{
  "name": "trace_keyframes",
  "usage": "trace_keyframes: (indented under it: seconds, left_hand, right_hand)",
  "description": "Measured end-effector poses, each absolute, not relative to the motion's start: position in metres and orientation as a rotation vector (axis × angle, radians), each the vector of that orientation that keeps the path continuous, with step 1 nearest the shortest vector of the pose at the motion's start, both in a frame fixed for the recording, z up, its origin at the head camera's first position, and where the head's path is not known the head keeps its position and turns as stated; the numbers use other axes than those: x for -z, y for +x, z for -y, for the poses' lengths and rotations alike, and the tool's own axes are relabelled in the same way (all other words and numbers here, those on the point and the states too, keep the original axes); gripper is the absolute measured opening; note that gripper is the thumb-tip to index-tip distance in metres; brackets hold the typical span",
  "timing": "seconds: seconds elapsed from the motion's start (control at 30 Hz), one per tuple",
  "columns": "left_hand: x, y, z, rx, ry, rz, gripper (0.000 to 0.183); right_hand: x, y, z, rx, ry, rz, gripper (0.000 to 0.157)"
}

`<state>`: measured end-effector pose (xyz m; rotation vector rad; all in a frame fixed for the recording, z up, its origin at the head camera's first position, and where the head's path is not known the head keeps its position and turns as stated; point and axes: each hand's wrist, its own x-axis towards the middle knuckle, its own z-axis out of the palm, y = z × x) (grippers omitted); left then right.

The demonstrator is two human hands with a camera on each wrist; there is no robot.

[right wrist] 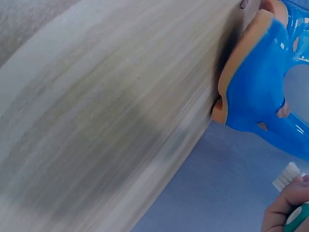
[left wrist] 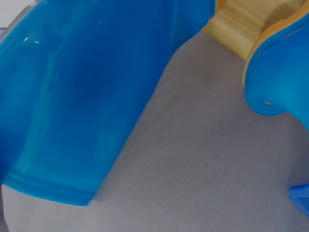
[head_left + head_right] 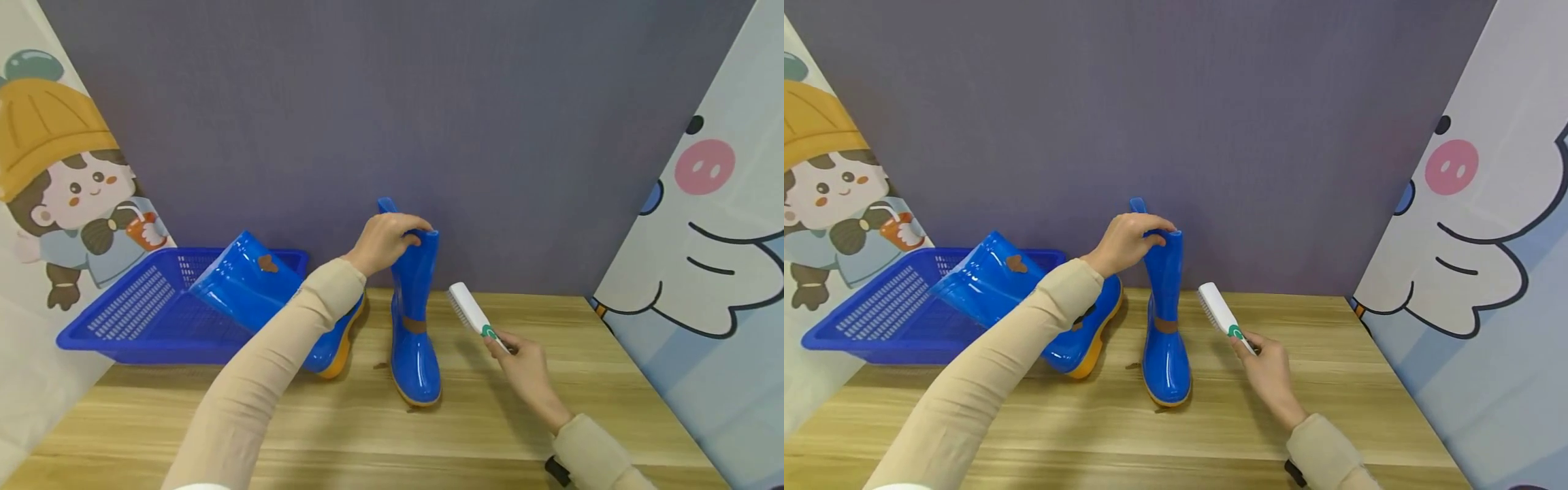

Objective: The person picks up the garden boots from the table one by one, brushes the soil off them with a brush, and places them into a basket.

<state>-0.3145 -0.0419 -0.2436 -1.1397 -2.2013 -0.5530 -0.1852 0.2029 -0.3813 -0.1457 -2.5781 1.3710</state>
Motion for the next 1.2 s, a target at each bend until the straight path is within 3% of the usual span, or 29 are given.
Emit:
trace_keyframes:
  seconds: [0.3, 0.63, 1.2]
  left_hand:
    - [0.260, -0.326, 0.044, 0.593, -0.992, 2.120, 0.022]
    - [0.250, -0.332, 0.044, 0.702, -1.097, 2.181, 0.027]
    - [0.254, -0.328, 0.065, 0.791, -0.997, 2.407, 0.042]
  right_hand:
    - [0.388, -0.187, -0.200, -1.406, -0.157, 2.584, 0.036]
    - [0.389, -0.190, -0.199, -1.404, -0.188, 2.604, 0.038]
    - [0.398, -0.189, -0.197, -1.412, -0.200, 2.610, 0.038]
